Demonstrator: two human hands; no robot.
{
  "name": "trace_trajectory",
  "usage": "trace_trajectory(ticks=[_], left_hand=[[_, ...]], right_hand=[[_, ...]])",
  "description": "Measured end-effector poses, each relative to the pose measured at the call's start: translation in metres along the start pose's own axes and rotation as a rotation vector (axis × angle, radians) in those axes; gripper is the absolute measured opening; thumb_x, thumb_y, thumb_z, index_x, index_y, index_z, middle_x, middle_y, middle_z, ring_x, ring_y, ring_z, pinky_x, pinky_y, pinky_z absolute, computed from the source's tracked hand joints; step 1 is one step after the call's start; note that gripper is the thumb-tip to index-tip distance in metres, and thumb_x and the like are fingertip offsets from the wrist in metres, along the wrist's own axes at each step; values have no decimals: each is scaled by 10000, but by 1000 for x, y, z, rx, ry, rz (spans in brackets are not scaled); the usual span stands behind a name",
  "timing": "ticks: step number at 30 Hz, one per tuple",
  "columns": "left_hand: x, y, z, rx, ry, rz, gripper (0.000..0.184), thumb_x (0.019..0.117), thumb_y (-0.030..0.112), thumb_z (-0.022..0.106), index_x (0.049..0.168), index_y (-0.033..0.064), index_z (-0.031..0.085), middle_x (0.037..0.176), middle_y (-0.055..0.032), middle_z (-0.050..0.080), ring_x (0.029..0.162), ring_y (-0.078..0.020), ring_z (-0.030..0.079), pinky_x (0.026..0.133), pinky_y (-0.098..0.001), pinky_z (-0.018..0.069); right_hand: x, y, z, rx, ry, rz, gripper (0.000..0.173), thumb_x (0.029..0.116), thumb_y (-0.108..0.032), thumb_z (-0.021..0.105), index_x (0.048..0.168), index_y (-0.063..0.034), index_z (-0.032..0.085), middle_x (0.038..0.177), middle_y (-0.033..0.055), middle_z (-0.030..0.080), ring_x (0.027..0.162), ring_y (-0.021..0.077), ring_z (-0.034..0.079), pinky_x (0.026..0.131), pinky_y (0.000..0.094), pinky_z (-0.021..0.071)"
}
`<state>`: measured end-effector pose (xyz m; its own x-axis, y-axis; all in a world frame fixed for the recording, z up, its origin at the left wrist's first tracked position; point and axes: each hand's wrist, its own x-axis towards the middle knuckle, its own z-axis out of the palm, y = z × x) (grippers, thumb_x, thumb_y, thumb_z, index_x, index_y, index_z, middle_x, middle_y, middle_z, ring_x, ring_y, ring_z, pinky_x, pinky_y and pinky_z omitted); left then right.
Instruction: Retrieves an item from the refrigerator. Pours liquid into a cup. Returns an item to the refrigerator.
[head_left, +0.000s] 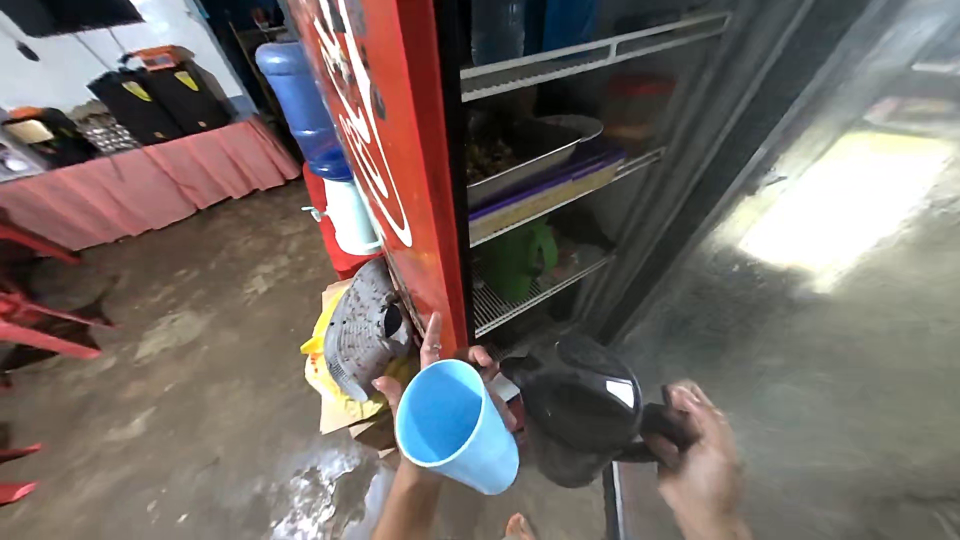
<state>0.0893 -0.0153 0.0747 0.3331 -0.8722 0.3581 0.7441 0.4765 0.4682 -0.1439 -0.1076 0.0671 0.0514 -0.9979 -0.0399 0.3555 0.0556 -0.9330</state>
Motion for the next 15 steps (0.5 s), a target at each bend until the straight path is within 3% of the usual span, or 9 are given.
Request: trace_trajectory(ticks=[2, 4, 8, 12, 15], left_hand=[[-4, -3, -3, -20, 3, 13, 1018, 734, 877, 542, 1562, 305, 386, 1134, -143, 722, 990, -336, 711, 868, -503, 586], [-7, -3, 1, 25, 19, 7, 1017, 740, 866, 539, 1562, 292, 371, 1112, -142, 720, 933, -336, 719, 771, -494, 607], [-7, -4, 5, 125, -31, -49, 1030, 787, 849, 522, 1599, 276, 250, 1140, -136, 697, 905, -339, 727, 669, -499, 626], [6, -5, 1, 159, -52, -115, 1036, 781, 867, 500, 1594, 278, 243, 1144, -117, 708, 919, -329, 735, 665, -494, 629], [17, -7, -9, 93, -115, -171, 1014, 789, 898, 427, 1598, 312, 254, 1161, -161, 692, 879, -359, 730, 661, -494, 629]], right_hand=[[-8, 3, -6, -15, -2, 38, 391, 1044, -223, 291, 734, -273, 524, 514, -155, 484, 394, -76, 360, 376, 105, 282], [-13, 6, -10, -25, -34, 34, 385, 1047, -250, 310, 733, -287, 529, 529, -162, 496, 400, -77, 370, 378, 103, 292], [-13, 20, -15, -71, -148, -97, 251, 1011, -359, 486, 789, -325, 597, 613, -186, 541, 450, -87, 414, 400, 94, 329], [-12, 22, -13, -110, -191, -192, 201, 1005, -301, 492, 841, -325, 604, 645, -198, 525, 469, -99, 416, 400, 83, 330], [-7, 22, -13, -87, -189, -212, 205, 1006, -290, 493, 839, -331, 604, 645, -200, 519, 468, -103, 412, 400, 80, 329]])
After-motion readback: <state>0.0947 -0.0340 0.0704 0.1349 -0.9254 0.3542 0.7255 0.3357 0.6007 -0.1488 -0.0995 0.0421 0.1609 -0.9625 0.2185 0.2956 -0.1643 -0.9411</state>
